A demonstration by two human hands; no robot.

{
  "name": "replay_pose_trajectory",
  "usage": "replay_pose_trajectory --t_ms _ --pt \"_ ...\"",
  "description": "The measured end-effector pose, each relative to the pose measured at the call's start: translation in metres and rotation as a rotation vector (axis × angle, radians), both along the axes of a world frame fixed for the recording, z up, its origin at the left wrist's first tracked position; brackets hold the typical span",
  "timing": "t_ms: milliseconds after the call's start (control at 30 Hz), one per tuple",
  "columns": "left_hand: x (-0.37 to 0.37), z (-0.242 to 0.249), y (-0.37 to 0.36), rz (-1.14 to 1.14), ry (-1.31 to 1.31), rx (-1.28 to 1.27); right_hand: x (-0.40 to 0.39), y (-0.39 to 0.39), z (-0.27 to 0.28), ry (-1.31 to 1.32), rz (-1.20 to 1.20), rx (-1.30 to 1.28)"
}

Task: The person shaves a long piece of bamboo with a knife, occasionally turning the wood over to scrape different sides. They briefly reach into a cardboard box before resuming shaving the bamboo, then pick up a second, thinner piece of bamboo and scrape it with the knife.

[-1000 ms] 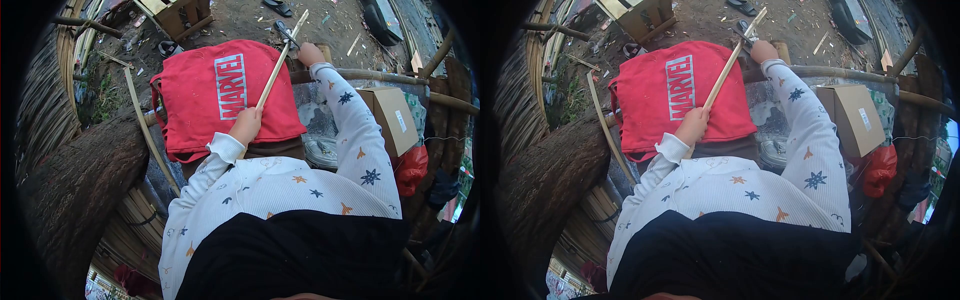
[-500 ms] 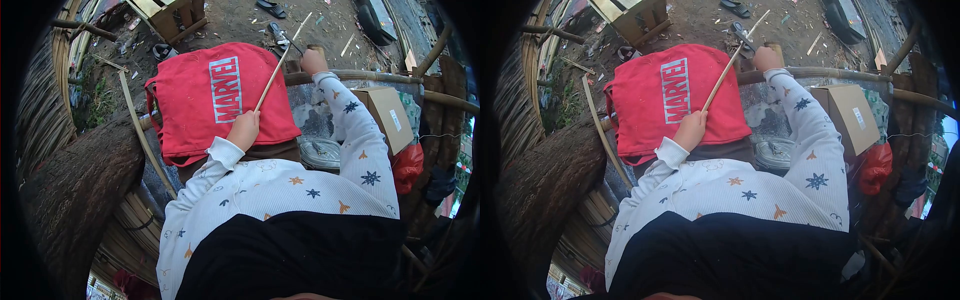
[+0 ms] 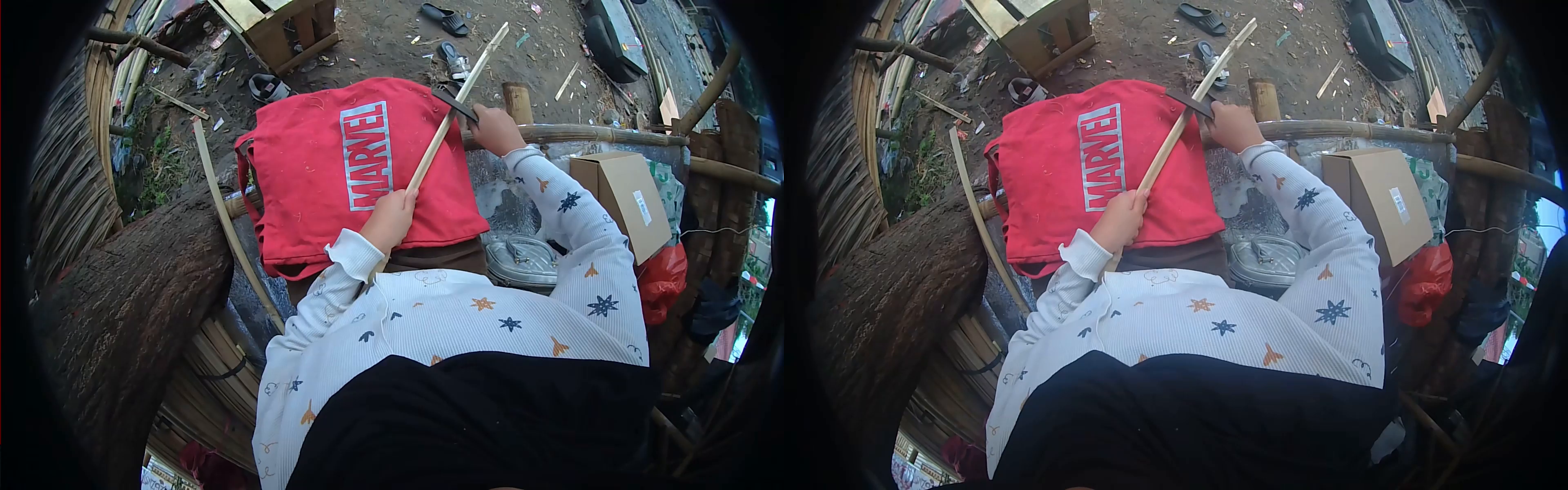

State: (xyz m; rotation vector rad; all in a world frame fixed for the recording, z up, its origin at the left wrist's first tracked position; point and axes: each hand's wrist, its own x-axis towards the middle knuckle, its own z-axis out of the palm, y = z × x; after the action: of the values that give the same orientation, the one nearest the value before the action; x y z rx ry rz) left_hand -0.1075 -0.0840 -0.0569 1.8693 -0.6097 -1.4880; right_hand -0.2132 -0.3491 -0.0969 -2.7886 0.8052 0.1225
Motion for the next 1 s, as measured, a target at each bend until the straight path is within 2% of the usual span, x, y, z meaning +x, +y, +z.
replay_pose_trajectory --t_ms 100,167,233,267,367,500,600,867,1000 --pt "0.009 0.010 -0.003 0.130 0.427 0.132 -0.006 0.024 0.009 -0.067 0.172 0.088" --pt "0.018 0.007 -0.002 0.182 0.692 0.124 -0.001 0.017 0.003 -0.040 0.010 0.043" --pt "0.021 0.007 -0.001 0.205 0.793 0.091 0.009 0.001 -0.009 0.062 -0.234 -0.015" --pt "0.021 0.007 0.000 0.215 0.844 0.077 0.014 0.000 -0.005 0.085 -0.320 0.040" --pt "0.024 -0.005 0.003 0.201 0.968 0.050 0.017 0.011 0.006 0.126 -0.205 0.140" --pt "0.022 -0.004 0.004 0.207 0.961 -0.012 0.010 0.080 0.050 0.173 0.082 0.172" --pt "0.025 -0.004 0.006 0.218 1.007 -0.019 0.001 0.121 0.070 0.187 0.122 0.207" --pt "0.026 -0.014 0.008 0.198 1.080 -0.069 -0.004 0.128 0.057 0.149 0.094 0.056" --pt "0.024 -0.015 0.010 0.199 1.034 -0.078 0.003 0.089 0.039 0.117 0.040 -0.038"
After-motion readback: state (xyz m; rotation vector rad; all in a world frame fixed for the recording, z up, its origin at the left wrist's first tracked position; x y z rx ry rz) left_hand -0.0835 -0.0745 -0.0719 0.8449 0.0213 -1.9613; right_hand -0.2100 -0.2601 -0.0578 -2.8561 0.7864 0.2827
